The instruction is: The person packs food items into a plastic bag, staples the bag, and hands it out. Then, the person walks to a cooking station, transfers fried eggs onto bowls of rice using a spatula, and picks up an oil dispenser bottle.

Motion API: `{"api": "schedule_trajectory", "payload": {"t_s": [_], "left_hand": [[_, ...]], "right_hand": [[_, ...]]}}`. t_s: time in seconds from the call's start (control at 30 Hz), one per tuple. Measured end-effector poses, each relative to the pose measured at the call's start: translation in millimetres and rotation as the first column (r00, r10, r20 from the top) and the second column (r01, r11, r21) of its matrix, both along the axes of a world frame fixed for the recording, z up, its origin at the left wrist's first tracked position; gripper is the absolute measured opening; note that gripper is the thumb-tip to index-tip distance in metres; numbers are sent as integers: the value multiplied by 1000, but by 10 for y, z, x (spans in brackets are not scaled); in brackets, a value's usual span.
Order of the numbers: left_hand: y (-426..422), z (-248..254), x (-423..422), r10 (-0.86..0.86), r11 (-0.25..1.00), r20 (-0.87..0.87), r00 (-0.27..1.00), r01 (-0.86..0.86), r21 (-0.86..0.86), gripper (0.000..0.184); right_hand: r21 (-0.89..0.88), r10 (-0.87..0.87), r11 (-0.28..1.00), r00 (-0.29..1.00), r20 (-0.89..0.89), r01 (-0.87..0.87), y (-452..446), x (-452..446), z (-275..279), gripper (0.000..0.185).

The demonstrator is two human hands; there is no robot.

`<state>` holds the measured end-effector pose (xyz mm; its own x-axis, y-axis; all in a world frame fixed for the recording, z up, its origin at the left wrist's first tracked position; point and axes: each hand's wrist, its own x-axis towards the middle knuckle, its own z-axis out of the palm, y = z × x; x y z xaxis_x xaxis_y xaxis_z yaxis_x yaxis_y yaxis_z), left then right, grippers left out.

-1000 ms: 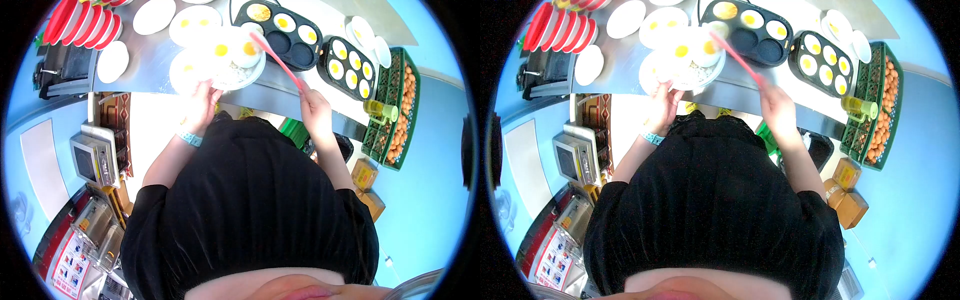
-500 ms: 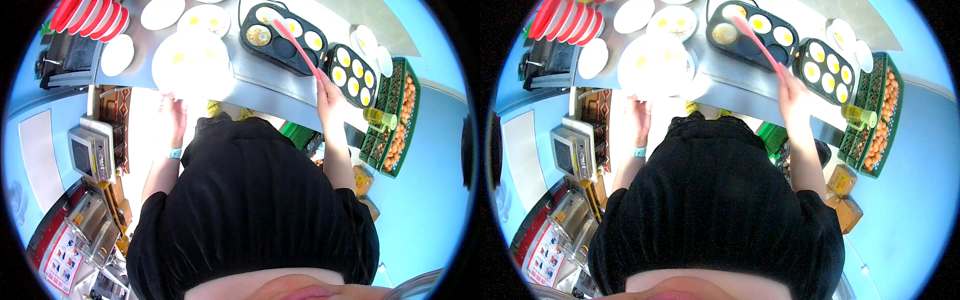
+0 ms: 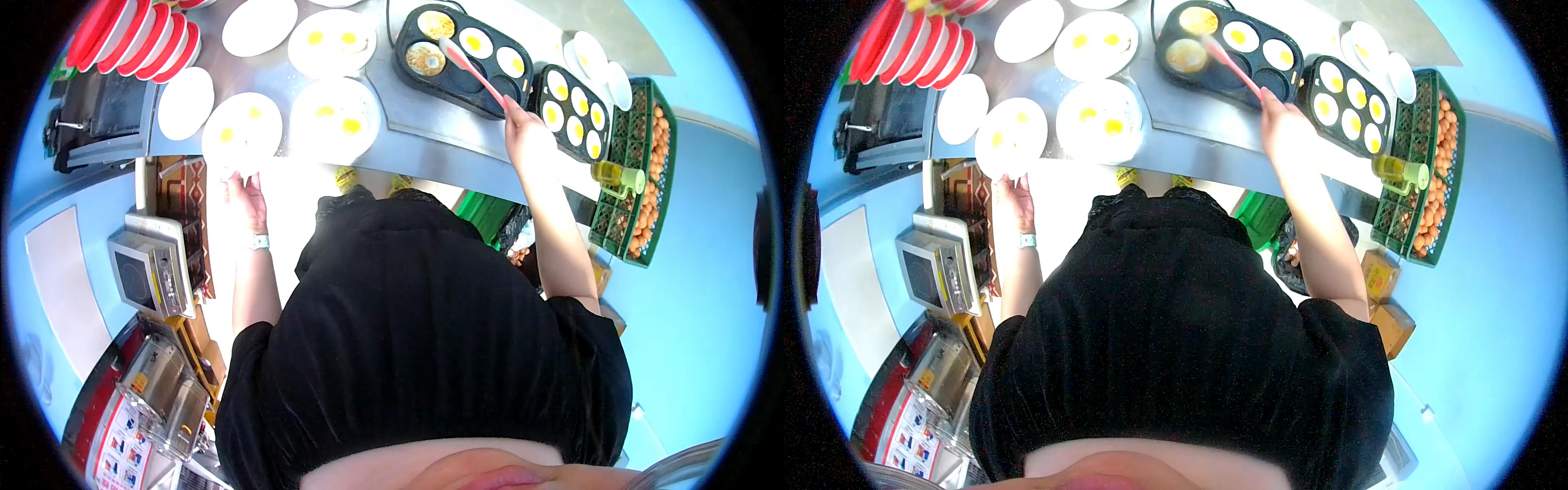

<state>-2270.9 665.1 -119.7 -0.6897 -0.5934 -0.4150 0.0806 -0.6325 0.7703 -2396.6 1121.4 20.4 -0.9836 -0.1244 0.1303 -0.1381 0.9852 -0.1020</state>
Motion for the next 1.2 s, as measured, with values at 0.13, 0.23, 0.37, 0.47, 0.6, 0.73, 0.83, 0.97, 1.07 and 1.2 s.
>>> {"api": "schedule_trajectory", "payload": {"t_s": [0.13, 0.23, 0.37, 0.47, 0.6, 0.73, 0.83, 0.97, 1.07, 1.2], "left_hand": [[-87, -188, -36, 14, 999, -17, 1000, -14, 37, 25], [-123, -194, -83, 10, 999, -16, 1000, -9, 46, 25], [-222, -262, -170, 34, 999, -30, 999, -33, 36, 20], [-250, -299, -207, -12, 999, -72, 997, 14, 29, 16], [-311, -557, -175, -124, 992, -7, 992, 124, 31, 11], [-287, -421, -253, -282, 959, 77, 956, 278, 53, 15], [-301, -358, -268, -346, 937, 138, 928, 333, 109, 23], [-299, -387, -147, -283, 955, 139, 949, 265, 131, 29], [-260, -377, -34, -230, 963, 149, 962, 203, 177, 26], [-205, -242, 46, -290, 939, 122, 949, 257, 230, 23]], "right_hand": [[-28, -103, 994, 984, 147, 108, -148, 87, 246, 25], [-68, -146, 985, 973, 180, 160, -166, 111, 277, 25], [0, -161, 987, 984, 71, 162, -315, 177, 234, 27], [75, -101, 992, 995, 13, 100, -393, 200, 211, 29], [120, -125, 985, 992, 30, 120, -444, 144, 182, 29], [136, -169, 979, 978, 125, 152, -542, 147, 234, 30], [7, -223, 973, 941, 256, 229, -521, 123, 367, 30], [-271, -319, 806, 771, 551, 526, -187, 175, 179, 30], [-417, -335, 545, 645, 686, 727, -268, 342, -152, 28], [-645, -51, 1, 644, 763, 764, -537, 500, -652, 20]]}}
